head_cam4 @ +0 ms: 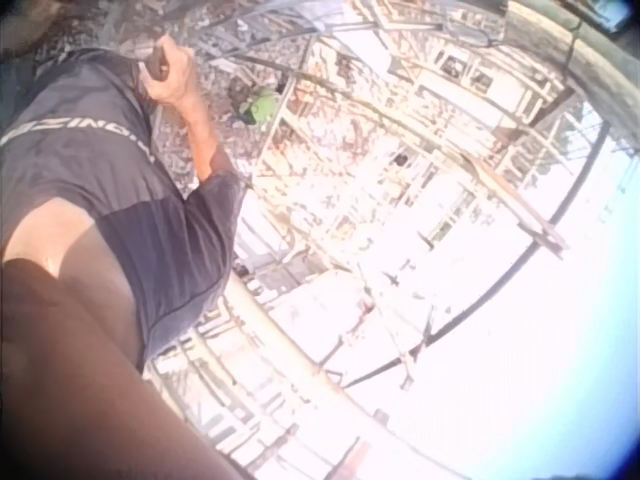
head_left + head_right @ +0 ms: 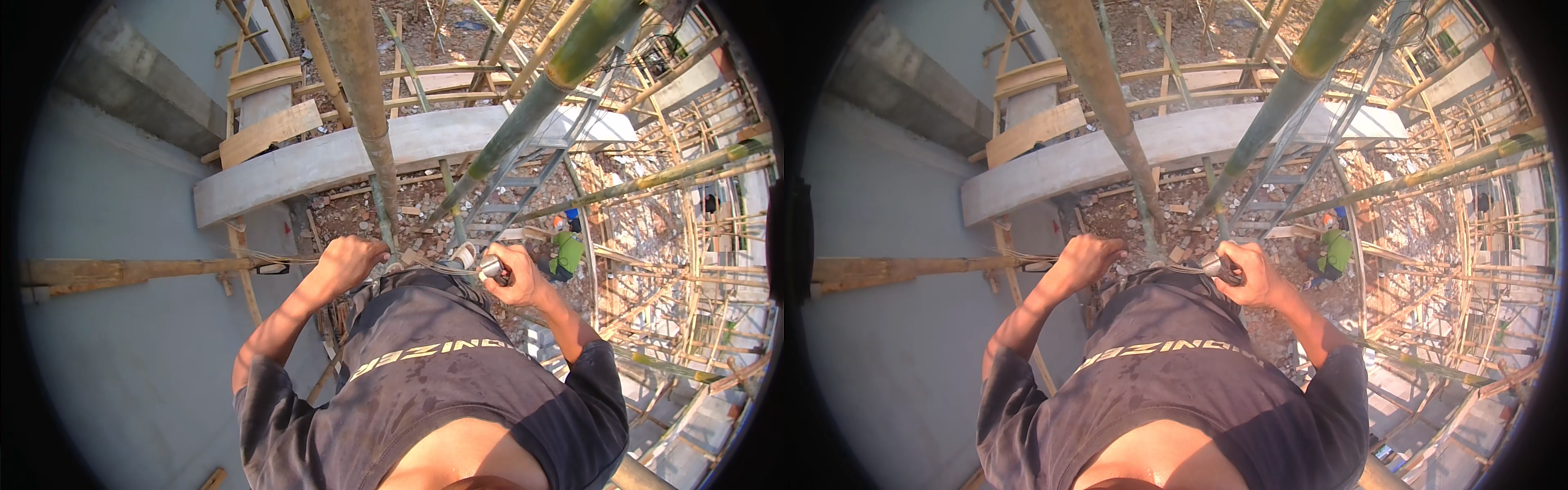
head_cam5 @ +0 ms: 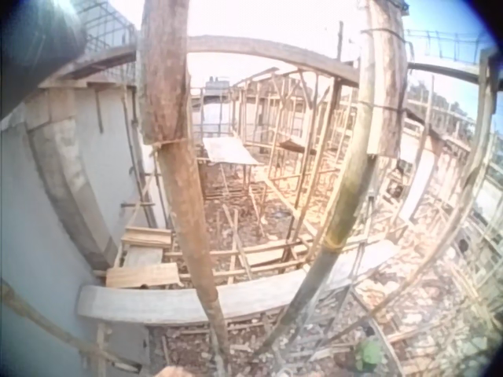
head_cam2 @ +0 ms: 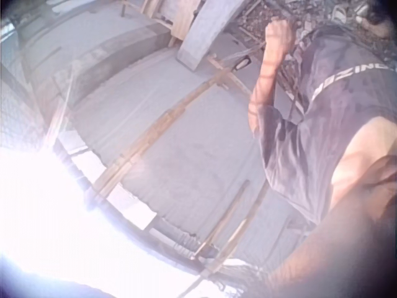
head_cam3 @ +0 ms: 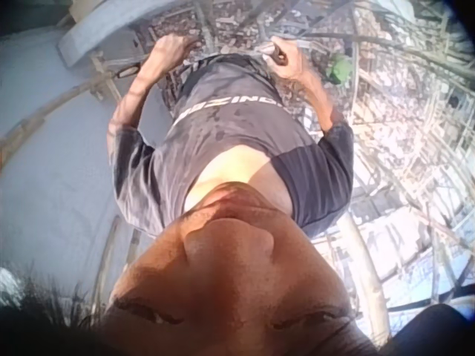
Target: The person uses pliers to cut and bend wire, then wraps and twists the wire around bamboo poles to secure them together on a construction site.
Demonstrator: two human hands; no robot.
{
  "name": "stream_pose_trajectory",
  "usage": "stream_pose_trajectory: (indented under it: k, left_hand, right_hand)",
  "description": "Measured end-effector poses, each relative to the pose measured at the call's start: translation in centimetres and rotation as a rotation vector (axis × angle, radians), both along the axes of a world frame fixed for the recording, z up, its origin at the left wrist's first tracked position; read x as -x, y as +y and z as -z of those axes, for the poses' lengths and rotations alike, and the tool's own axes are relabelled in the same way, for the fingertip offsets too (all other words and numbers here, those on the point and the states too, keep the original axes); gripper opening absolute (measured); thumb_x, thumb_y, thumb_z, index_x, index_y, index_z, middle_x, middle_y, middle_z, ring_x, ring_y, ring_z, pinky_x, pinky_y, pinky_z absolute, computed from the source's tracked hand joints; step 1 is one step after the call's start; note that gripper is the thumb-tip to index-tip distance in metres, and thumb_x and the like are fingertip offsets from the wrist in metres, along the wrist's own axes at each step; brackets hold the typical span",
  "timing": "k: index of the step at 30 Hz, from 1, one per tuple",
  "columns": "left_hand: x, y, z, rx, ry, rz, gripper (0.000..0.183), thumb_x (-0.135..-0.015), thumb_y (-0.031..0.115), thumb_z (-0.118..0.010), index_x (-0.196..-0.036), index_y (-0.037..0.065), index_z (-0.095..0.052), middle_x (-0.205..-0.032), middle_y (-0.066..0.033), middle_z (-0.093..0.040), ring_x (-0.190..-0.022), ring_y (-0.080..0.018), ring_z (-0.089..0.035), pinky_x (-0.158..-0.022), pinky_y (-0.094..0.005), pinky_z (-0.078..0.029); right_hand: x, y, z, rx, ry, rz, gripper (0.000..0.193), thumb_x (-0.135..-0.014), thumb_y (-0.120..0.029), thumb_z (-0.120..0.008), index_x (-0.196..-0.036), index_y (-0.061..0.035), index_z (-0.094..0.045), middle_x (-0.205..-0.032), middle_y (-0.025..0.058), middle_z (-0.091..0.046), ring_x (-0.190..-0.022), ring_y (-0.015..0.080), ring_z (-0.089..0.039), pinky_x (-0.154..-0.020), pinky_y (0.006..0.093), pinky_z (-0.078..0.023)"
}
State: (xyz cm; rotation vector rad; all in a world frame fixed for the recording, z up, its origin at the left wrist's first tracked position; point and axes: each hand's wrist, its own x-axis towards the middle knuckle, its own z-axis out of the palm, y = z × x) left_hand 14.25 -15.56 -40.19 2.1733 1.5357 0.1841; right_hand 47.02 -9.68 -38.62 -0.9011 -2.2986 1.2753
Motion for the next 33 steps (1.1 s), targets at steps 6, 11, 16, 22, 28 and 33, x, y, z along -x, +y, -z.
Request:
stream_pose_trajectory:
  k: [6, 11, 16, 22, 28, 33]
  left_hand:
    - [-0.5, -2.3, -0.5, -0.050, -0.508, 0.036, 0.015, -0.094, 0.017, -0.063, -0.090, 0.003, -0.066, -0.068, -0.0180, -0.062, -0.063, -0.0343, -0.065, -0.056, -0.0411, -0.050]
    - [2.2, -0.1, -0.1, -0.178, -0.504, -0.291, 0.015, -0.094, 0.009, -0.064, -0.084, -0.002, -0.060, -0.064, -0.0215, -0.054, -0.057, -0.0380, -0.057, -0.054, -0.0415, -0.043]
    - [0.3, -2.0, 3.8, -0.015, -0.395, -0.096, 0.013, -0.095, 0.012, -0.062, -0.093, 0.000, -0.063, -0.072, -0.0221, -0.061, -0.066, -0.0397, -0.061, -0.060, -0.0417, -0.049]
    - [1.2, -3.4, 2.1, -0.033, -0.720, -0.193, 0.011, -0.096, 0.010, -0.061, -0.097, 0.000, -0.066, -0.067, -0.0169, -0.059, -0.057, -0.0334, -0.058, -0.057, -0.0370, -0.048]
    - [2.1, -0.9, 3.7, -0.185, -0.469, -0.365, 0.010, -0.094, 0.009, -0.063, -0.096, -0.001, -0.066, -0.070, -0.0214, -0.060, -0.060, -0.0370, -0.061, -0.056, -0.0407, -0.048]
    - [-0.5, -3.6, 5.3, 0.014, -0.462, -0.025, 0.009, -0.091, 0.005, -0.062, -0.098, 0.000, -0.064, -0.080, -0.0211, -0.066, -0.071, -0.0401, -0.065, -0.061, -0.0445, -0.050]
  right_hand:
    - [0.2, 2.1, 0.8, -0.056, -0.140, 0.292, 0.021, -0.080, -0.009, -0.069, -0.087, 0.0012, -0.053, -0.059, 0.0123, -0.052, -0.051, 0.0242, -0.048, -0.052, 0.0362, -0.039]
    - [2.2, -0.9, 1.8, 0.002, -0.089, -0.087, 0.026, -0.075, -0.009, -0.072, -0.089, -0.0007, -0.051, -0.056, 0.0110, -0.047, -0.050, 0.0288, -0.051, -0.053, 0.0385, -0.040]
    - [2.4, 0.3, 0.3, 0.146, 0.045, 0.079, 0.022, -0.080, -0.012, -0.068, -0.088, -0.0015, -0.051, -0.056, 0.0064, -0.044, -0.049, 0.0165, -0.043, -0.053, 0.0349, -0.037]
    - [2.9, 2.8, 0.8, 0.079, -0.193, 0.183, 0.021, -0.082, -0.012, -0.066, -0.091, 0.0033, -0.054, -0.063, 0.0150, -0.053, -0.056, 0.0266, -0.052, -0.057, 0.0385, -0.042]
    - [5.0, -0.9, 0.0, 0.170, -0.031, -0.120, 0.023, -0.083, -0.013, -0.069, -0.089, 0.0027, -0.054, -0.059, 0.0130, -0.049, -0.051, 0.0222, -0.046, -0.053, 0.0368, -0.038]
    - [3.2, 2.4, -1.4, 0.282, 0.060, 0.118, 0.019, -0.088, -0.015, -0.067, -0.093, -0.0001, -0.058, -0.070, -0.0004, -0.056, -0.062, 0.0117, -0.049, -0.059, 0.0303, -0.042]
